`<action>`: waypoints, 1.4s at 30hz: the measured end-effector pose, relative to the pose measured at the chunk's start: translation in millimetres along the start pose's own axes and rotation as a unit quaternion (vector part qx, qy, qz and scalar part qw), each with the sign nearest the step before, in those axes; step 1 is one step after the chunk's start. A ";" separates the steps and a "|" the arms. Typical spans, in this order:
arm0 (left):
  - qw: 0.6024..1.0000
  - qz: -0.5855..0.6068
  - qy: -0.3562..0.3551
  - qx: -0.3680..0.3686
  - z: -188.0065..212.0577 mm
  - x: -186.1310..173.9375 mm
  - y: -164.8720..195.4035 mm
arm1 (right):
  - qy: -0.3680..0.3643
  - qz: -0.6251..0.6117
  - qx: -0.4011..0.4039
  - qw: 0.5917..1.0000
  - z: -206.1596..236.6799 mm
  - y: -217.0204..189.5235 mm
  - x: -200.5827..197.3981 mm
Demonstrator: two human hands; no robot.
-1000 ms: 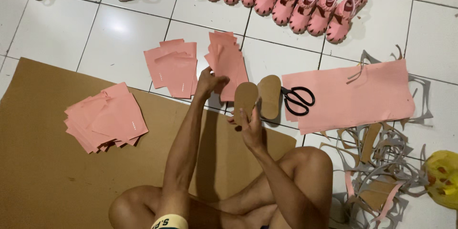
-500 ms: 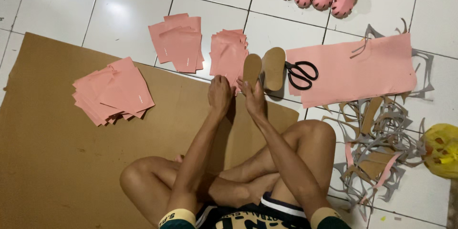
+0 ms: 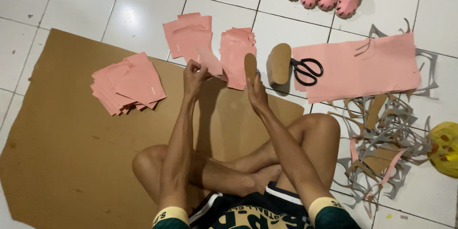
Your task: The person sits on the floor and repeatedly places a brown insole onto a pink rectangular sheet, presses it down, and lifts the combined piece to check the alignment. The person then sets the finished unit aside and repeats the process with new materials.
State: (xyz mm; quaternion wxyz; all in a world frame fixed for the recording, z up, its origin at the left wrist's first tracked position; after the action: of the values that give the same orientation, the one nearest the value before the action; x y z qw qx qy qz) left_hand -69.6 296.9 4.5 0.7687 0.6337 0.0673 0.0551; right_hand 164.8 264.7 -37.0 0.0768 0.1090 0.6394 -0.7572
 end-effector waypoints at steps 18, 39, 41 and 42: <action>0.972 -0.225 -0.046 0.049 152.4 -4.3 -78.8 | 0.056 -0.200 -0.043 0.977 74.3 16.6 -45.0; 0.980 0.070 -0.183 0.021 218.1 90.8 -23.2 | 0.005 -0.273 -0.106 0.956 144.9 26.8 -73.3; 0.981 0.081 -0.173 0.021 218.5 93.0 -20.2 | 0.017 -0.270 -0.079 0.959 145.3 32.8 -75.3; 0.981 0.091 -0.168 0.020 218.8 94.7 -19.6 | 0.032 -0.317 -0.051 0.946 145.1 37.0 -77.5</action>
State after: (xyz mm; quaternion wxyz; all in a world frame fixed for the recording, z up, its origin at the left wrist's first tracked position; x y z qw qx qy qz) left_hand 61.5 97.7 23.2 0.7479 0.6527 -0.1197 0.0162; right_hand 239.3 113.7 -28.7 -0.1826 -0.0794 0.6811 -0.7046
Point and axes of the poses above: each hand's wrist, its own z-axis away from the middle knuckle, its own x-axis out of the palm, y = z × x, the point moved 7 cm from there along -z, towards the middle knuckle, and after that the axes turned 8 degrees about -z, right-handed, at the moved point
